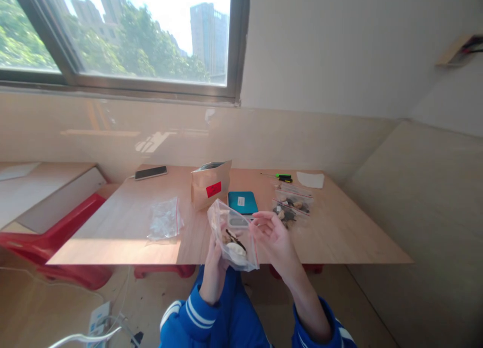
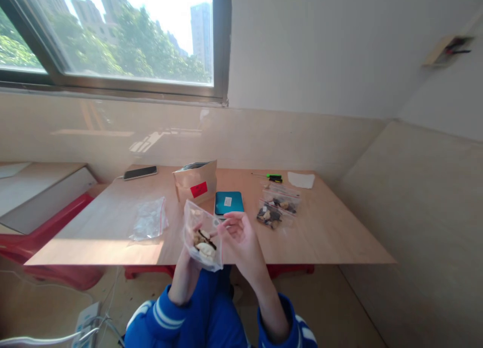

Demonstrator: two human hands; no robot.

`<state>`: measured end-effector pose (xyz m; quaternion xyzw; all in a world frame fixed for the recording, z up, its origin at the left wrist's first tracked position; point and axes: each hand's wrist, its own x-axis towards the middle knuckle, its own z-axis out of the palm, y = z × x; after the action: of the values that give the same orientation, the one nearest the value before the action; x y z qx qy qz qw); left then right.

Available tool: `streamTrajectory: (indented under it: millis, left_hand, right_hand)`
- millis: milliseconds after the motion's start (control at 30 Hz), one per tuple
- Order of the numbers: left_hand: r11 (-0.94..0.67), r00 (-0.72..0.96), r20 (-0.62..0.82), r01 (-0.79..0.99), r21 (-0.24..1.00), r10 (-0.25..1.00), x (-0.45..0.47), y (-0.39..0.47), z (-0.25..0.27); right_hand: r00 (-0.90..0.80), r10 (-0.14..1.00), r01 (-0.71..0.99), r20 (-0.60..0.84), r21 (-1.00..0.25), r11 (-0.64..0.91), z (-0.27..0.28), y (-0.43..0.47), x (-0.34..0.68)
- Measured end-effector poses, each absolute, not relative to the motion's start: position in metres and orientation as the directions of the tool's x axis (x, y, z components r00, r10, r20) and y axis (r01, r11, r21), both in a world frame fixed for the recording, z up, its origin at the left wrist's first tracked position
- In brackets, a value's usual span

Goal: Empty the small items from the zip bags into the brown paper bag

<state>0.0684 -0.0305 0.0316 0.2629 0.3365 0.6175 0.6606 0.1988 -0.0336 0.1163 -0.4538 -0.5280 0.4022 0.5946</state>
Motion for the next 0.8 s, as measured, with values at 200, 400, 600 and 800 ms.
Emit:
streamTrajectory:
  millis: [200, 400, 600, 800]
  left_hand:
    - [0.082, -0.066, -0.161, -0.641, 0.763, 0.985, 0.064, -0.03, 0.022]
    - [0.046, -0.24, -0.169, -0.447, 0.893, 0.956, 0.053, -0.028, 0.013]
    - [0.009, -0.31, -0.097, -0.274, 0.962, 0.946, 0.046, -0.031, 0.023]
    - [0.07, -0.323, -0.152, -0.252, 0.965, 0.934, 0.048, -0.03, 0.035]
  right_hand:
    - [-0.26, 0.901, 0.354, 0.348, -0.834, 0.424, 0.134, -0.041, 0.196]
    - [-0.429, 0.899, 0.565, 0.091, -0.749, 0.345, 0.13, -0.026, 0.193]
    - [-0.545, 0.839, 0.547, 0.002, -0.757, 0.357, 0.122, -0.018, 0.191]
    - [-0.598, 0.801, 0.504, 0.03, -0.763, 0.405, 0.115, -0.018, 0.179]
